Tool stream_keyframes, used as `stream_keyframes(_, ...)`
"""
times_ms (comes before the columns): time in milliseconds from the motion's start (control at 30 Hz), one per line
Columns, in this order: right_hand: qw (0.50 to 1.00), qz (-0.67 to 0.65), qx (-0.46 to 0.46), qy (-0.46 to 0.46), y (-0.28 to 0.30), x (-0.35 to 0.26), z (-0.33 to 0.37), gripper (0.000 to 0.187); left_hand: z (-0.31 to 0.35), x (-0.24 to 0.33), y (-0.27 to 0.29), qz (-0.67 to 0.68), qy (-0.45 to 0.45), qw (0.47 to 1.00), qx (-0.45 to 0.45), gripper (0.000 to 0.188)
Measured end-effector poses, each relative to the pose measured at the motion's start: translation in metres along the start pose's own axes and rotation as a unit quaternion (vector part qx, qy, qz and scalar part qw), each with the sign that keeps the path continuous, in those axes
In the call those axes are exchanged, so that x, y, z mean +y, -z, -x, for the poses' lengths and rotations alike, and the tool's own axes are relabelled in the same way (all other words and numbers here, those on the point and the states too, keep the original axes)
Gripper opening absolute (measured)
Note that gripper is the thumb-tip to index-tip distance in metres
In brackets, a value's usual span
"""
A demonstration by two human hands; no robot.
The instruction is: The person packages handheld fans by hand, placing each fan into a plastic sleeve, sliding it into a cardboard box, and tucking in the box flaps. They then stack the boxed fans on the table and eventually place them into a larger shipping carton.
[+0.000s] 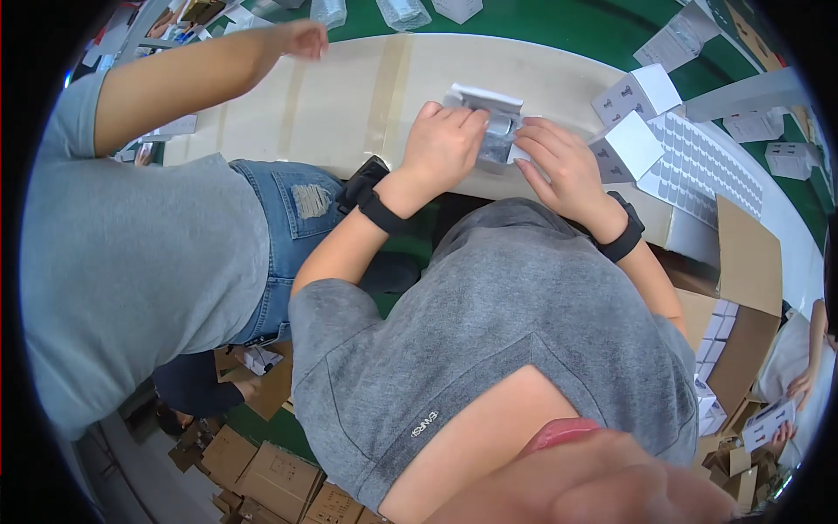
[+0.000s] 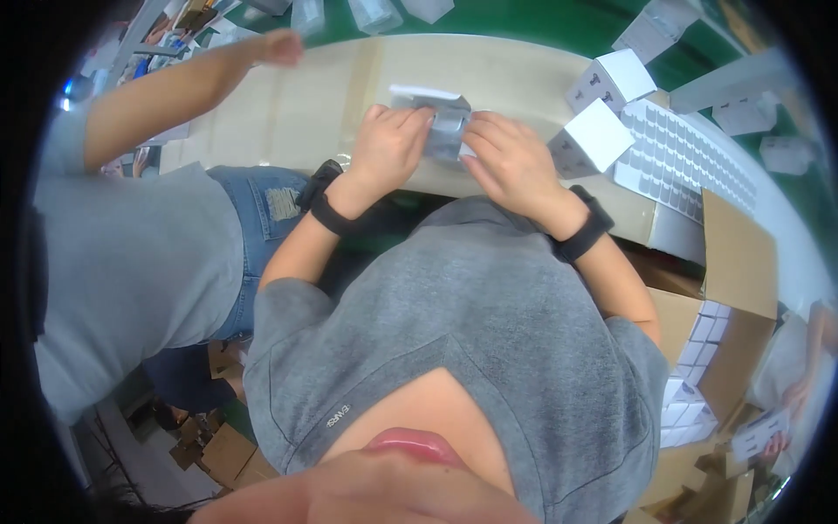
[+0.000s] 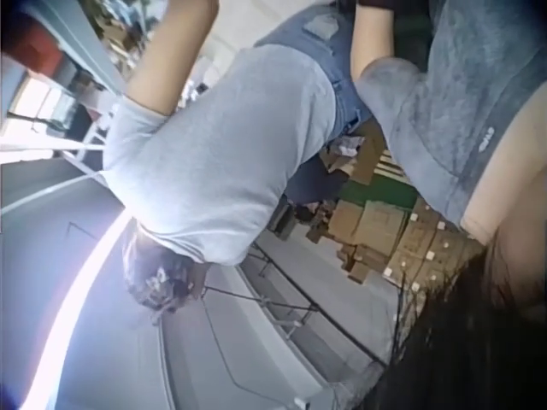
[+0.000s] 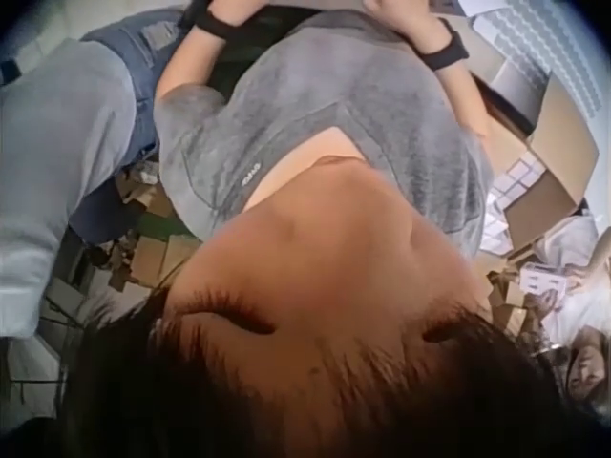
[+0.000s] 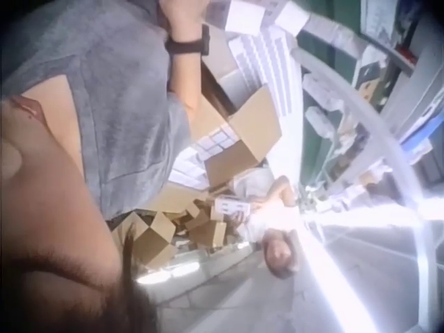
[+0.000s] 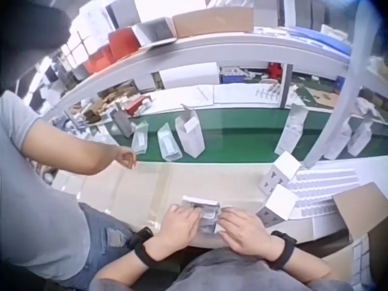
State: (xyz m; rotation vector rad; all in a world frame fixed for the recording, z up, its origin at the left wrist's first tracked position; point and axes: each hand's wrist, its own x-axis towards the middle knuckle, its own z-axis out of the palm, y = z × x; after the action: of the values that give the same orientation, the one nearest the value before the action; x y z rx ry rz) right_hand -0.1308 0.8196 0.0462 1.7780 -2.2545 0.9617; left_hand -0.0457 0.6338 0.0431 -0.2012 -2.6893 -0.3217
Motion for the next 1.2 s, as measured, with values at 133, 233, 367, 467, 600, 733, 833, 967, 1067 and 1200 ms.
stream_keyframes(133, 1.000, -0.001, -0.028, 0.012, 0.002, -0.001, -0.004, 0.022, -0.007, -0.007, 0.002, 0.007, -0.004, 0.996, -0.085, 0.025)
stream_keyframes(233, 0.998, 0.012, -0.057, 0.020, -0.001, -0.001, -0.006, 0.022, -0.011, -0.010, -0.001, 0.010, -0.020, 0.988, -0.154, 0.038)
stream_keyframes(367, 0.996, 0.006, -0.087, 0.030, -0.007, 0.007, -0.012, 0.022, -0.033, -0.020, -0.012, -0.031, -0.021, 0.973, -0.229, 0.051)
stream_keyframes(467, 0.996, 0.015, -0.082, 0.033, -0.005, 0.017, -0.015, 0.026, -0.035, -0.047, -0.015, 0.080, -0.098, 0.977, -0.170, 0.062)
stream_keyframes(600, 0.997, -0.030, 0.025, 0.066, 0.010, 0.022, -0.024, 0.029, -0.036, -0.052, 0.021, 0.217, -0.009, 0.972, -0.089, 0.079)
stream_keyframes(733, 0.987, -0.081, 0.047, 0.133, 0.036, -0.001, -0.049, 0.033, -0.011, -0.044, 0.042, 0.437, 0.133, 0.886, 0.077, 0.095)
stream_keyframes(833, 0.975, -0.116, 0.045, 0.184, 0.050, -0.001, -0.061, 0.034, -0.008, -0.036, 0.046, 0.536, 0.161, 0.809, 0.176, 0.101)
stream_keyframes(967, 0.969, -0.129, 0.053, 0.203, 0.057, -0.003, -0.064, 0.041, -0.005, -0.029, 0.044, 0.588, 0.140, 0.762, 0.234, 0.103)
stream_keyframes(1067, 0.981, -0.145, 0.059, 0.112, 0.060, -0.008, -0.069, 0.047, -0.011, -0.023, 0.045, 0.596, 0.116, 0.755, 0.246, 0.102)
stream_keyframes(1200, 0.994, -0.109, 0.025, 0.003, 0.064, -0.017, -0.081, 0.056, -0.029, -0.008, 0.052, 0.459, 0.124, 0.859, 0.188, 0.098)
